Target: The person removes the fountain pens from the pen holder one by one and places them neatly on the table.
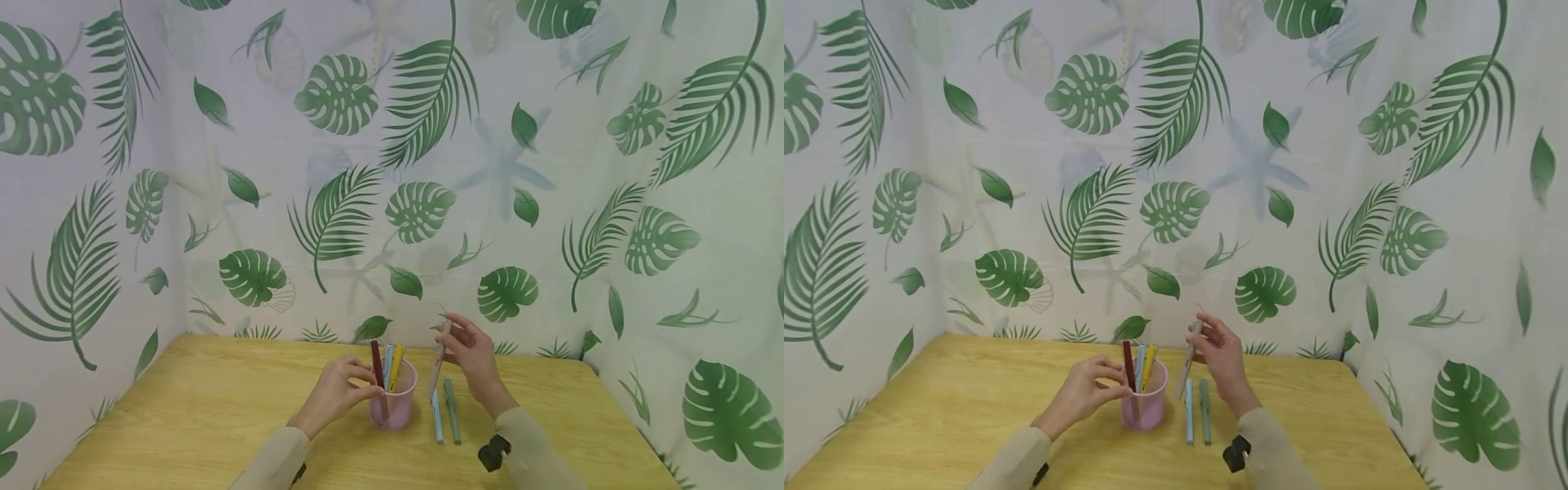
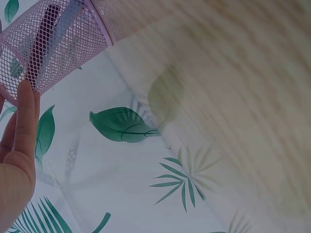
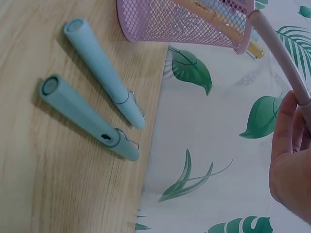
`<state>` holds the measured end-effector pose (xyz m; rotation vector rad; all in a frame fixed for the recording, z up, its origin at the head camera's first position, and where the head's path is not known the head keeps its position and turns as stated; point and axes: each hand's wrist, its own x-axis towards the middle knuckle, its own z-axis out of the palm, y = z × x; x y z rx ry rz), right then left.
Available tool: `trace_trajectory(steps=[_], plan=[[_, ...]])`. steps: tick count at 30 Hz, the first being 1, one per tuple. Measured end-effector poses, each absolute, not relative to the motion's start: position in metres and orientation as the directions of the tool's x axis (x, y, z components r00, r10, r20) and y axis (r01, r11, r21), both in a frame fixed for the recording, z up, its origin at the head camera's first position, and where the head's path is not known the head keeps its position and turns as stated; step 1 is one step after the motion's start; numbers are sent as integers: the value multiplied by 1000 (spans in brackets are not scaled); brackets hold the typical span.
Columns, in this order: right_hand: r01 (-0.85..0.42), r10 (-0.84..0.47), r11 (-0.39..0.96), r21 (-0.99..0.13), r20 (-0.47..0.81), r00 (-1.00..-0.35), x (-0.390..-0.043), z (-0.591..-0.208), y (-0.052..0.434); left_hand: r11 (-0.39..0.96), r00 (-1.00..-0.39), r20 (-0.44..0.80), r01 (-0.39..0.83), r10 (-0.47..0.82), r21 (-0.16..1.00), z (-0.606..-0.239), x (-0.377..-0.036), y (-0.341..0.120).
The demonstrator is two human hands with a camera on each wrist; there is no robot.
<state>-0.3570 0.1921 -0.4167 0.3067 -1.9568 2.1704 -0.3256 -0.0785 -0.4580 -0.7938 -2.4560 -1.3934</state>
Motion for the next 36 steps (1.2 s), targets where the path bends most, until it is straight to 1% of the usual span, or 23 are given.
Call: trace_trajectory(steps=[4,11,19,25,36], plan=[[-251,4,-63,-966,251,-968,-358,-419,197,409,-832,432,550,350,729,-460,-327,-79],[-207,-49,39,-978,205,-978,-357,-429,204,402,-829,436,554,351,729,-461,-327,-77],[-136,-37,36,-990,134,-990,-361,-437,212,399,-827,432,555,360,730,-458,-325,-76],[-74,-24,78,-994,73,-997,-363,-440,218,411,-828,430,554,359,724,-457,-325,-77],[-57,-44,116,-992,52,-998,-366,-443,233,409,-830,436,553,349,726,-457,-325,-79]])
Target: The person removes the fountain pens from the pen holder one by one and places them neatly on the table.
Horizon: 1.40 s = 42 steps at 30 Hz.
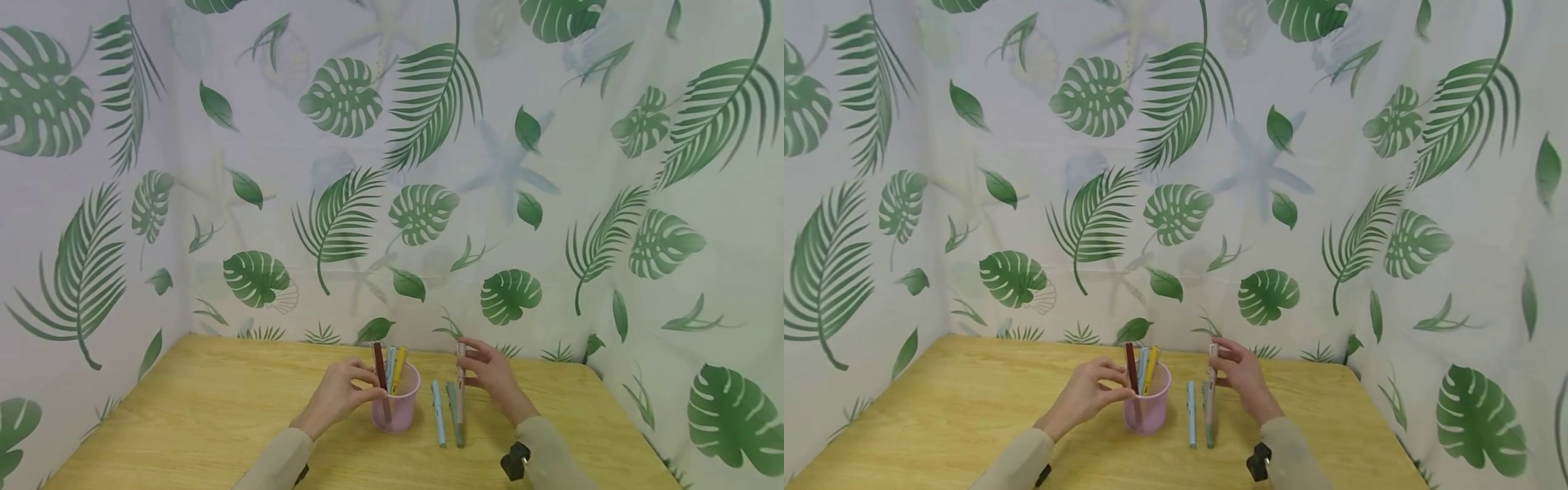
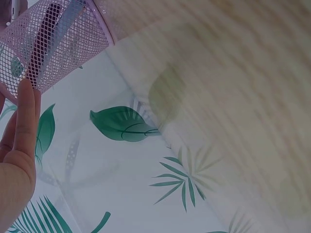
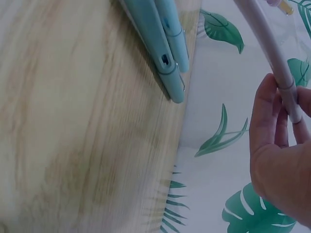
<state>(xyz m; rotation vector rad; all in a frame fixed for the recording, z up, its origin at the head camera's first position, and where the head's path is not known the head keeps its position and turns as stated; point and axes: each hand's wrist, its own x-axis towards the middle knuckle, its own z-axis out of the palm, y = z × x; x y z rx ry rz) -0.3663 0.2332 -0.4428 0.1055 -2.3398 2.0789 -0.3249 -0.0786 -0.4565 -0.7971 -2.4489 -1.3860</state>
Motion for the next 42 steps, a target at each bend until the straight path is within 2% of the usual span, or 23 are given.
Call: trace_trajectory(steps=[10,23,42], plan=[[-38,-79,203,-978,23,-997,-367,-444,246,398,-824,442,560,353,726,-456,-327,-78],[-14,-42,217,-976,5,-999,-369,-456,253,406,-829,435,554,351,727,-457,-326,-79],[15,-80,305,-952,-41,-996,-373,-472,260,426,-829,430,555,358,714,-456,-327,-80]])
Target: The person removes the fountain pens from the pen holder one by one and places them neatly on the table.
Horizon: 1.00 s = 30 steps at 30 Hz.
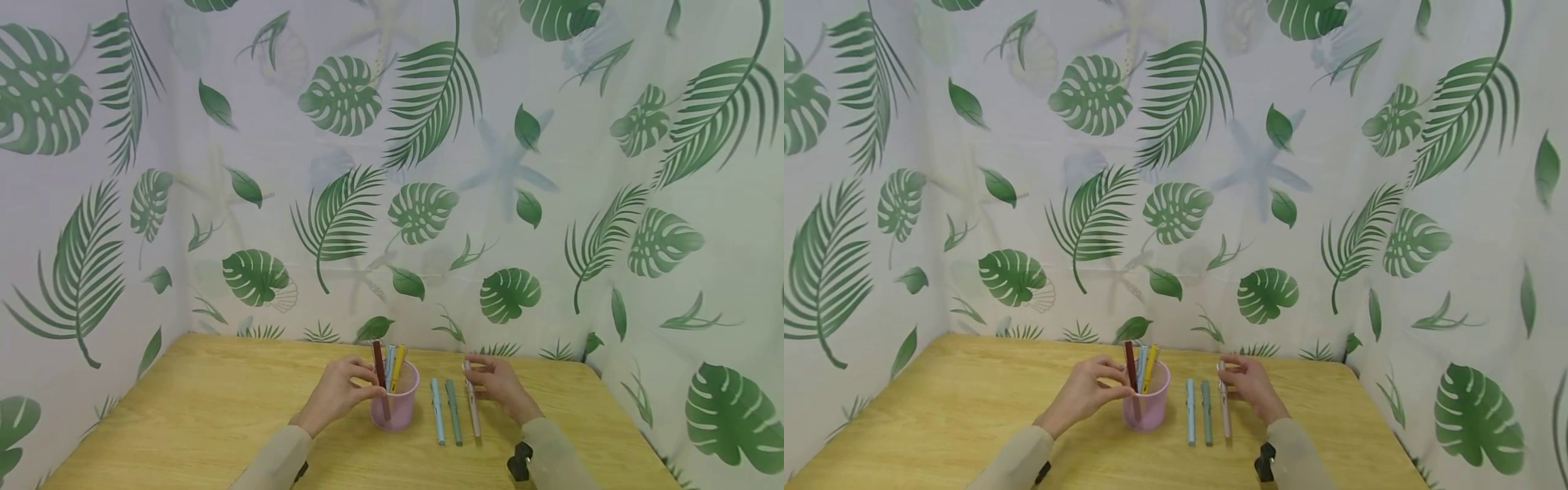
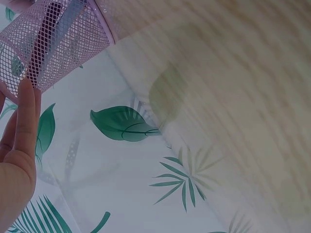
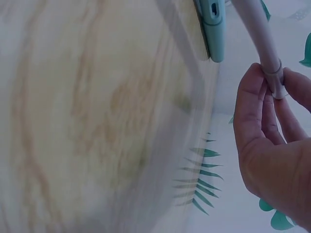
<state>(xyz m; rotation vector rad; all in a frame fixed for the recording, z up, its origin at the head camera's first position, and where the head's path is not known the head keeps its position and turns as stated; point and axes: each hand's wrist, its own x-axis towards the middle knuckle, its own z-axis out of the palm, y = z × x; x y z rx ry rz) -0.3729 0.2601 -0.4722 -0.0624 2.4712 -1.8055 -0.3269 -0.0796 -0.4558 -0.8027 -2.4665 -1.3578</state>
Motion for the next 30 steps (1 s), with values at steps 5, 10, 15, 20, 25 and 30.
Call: trace_trajectory(steps=[5,10,15,20,25,30], plan=[[10,-93,315,-949,-41,-995,-373,-474,261,423,-833,426,549,354,721,-455,-327,-79],[29,-81,331,-943,-59,-995,-372,-477,263,423,-831,430,552,354,719,-455,-327,-79],[56,-51,341,-938,-78,-996,-374,-481,265,406,-826,436,557,357,724,-456,-328,-79],[77,-28,351,-933,-93,-995,-376,-485,265,404,-826,435,557,358,725,-456,-327,-79],[83,-18,382,-920,-97,-995,-377,-487,263,411,-829,431,554,357,724,-455,-327,-79],[87,-35,392,-916,-110,-993,-378,-488,264,417,-829,433,555,355,720,-455,-327,-80]])
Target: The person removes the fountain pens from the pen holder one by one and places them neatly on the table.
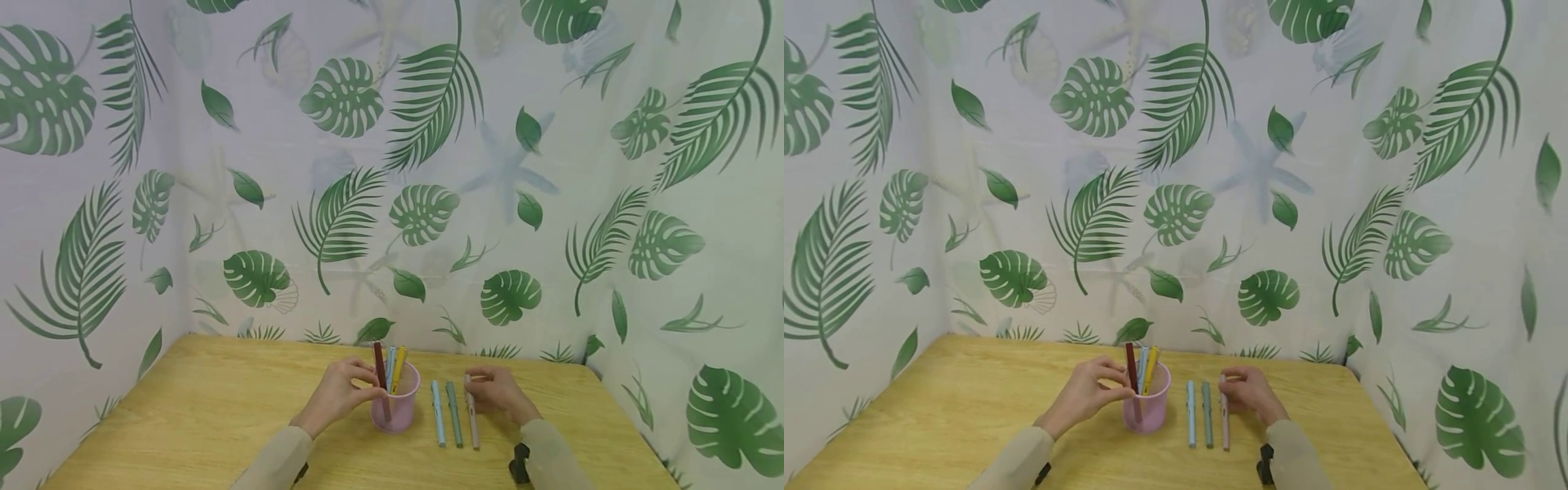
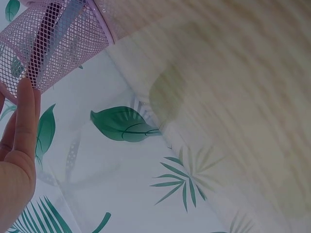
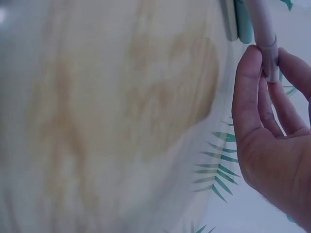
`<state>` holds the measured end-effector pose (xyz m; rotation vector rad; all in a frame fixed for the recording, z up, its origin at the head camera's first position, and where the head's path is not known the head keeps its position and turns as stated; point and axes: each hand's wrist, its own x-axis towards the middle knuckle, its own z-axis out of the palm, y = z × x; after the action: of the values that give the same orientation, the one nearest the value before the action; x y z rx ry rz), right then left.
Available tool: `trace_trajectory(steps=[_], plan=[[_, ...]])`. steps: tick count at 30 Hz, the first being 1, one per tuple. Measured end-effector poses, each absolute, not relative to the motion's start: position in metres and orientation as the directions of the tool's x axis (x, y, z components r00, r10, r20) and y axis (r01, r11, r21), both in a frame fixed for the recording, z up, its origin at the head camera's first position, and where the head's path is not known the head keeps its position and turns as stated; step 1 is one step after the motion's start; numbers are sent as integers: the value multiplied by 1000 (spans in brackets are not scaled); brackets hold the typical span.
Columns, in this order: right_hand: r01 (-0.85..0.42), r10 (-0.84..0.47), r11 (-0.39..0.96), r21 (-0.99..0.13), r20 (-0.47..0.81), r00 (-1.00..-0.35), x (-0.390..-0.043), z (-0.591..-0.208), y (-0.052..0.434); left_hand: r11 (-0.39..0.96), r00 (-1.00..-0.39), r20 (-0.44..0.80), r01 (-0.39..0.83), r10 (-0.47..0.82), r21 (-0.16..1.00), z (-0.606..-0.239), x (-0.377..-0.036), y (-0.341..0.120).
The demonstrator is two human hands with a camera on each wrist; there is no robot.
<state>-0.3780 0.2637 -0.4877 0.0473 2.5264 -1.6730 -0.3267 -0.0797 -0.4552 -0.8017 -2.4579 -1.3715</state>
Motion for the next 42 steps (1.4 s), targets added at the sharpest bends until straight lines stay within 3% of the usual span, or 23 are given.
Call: trace_trajectory(steps=[42], plan=[[48,-52,572,-819,-95,-994,-382,-486,256,435,-807,475,590,352,680,-458,-328,-80]])
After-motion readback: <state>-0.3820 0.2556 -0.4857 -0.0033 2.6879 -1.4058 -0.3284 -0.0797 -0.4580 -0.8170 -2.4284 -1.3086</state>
